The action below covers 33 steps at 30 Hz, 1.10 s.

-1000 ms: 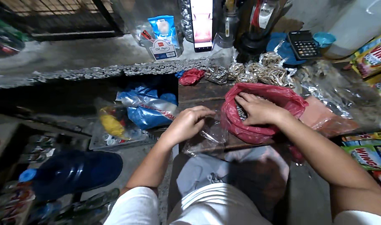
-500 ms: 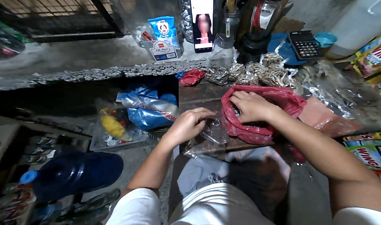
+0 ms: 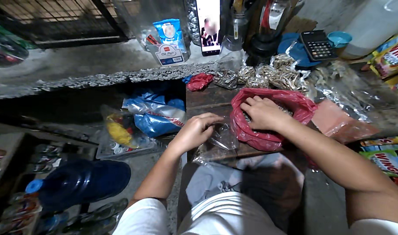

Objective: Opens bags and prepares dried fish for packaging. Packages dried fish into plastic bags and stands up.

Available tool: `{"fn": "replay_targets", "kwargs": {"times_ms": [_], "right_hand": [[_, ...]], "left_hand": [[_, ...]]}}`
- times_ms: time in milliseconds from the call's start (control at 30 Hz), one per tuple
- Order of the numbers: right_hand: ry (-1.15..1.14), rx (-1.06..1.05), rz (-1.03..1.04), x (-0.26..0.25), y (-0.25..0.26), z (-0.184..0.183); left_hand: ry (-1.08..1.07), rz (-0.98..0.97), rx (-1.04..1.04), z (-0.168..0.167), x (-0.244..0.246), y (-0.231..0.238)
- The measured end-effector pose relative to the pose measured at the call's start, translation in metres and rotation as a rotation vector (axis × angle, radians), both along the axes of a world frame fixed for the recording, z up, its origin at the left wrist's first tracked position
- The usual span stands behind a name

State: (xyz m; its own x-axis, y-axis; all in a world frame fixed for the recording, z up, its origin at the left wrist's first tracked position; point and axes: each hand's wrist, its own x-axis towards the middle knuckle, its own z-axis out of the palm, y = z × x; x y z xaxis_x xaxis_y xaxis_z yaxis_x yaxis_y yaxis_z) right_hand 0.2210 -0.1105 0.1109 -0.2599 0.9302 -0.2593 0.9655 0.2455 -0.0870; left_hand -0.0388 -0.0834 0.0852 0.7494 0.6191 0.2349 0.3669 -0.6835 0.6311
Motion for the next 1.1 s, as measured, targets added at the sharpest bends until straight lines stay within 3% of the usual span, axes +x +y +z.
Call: {"fn": "replay_targets", "kwargs": {"times_ms": [700,1100], "right_hand": [[-0.013,-0.045,-0.058,-0.003,-0.007,0.003],[0.131,-0.004,-0.149,0.038,-0.018,0.029]], "left_hand": [[0.037,0.065,-0.104,0.01,0.005,-0.009],[0.025,0.086,-0.136,0.016,0.008,-0.012]]}}
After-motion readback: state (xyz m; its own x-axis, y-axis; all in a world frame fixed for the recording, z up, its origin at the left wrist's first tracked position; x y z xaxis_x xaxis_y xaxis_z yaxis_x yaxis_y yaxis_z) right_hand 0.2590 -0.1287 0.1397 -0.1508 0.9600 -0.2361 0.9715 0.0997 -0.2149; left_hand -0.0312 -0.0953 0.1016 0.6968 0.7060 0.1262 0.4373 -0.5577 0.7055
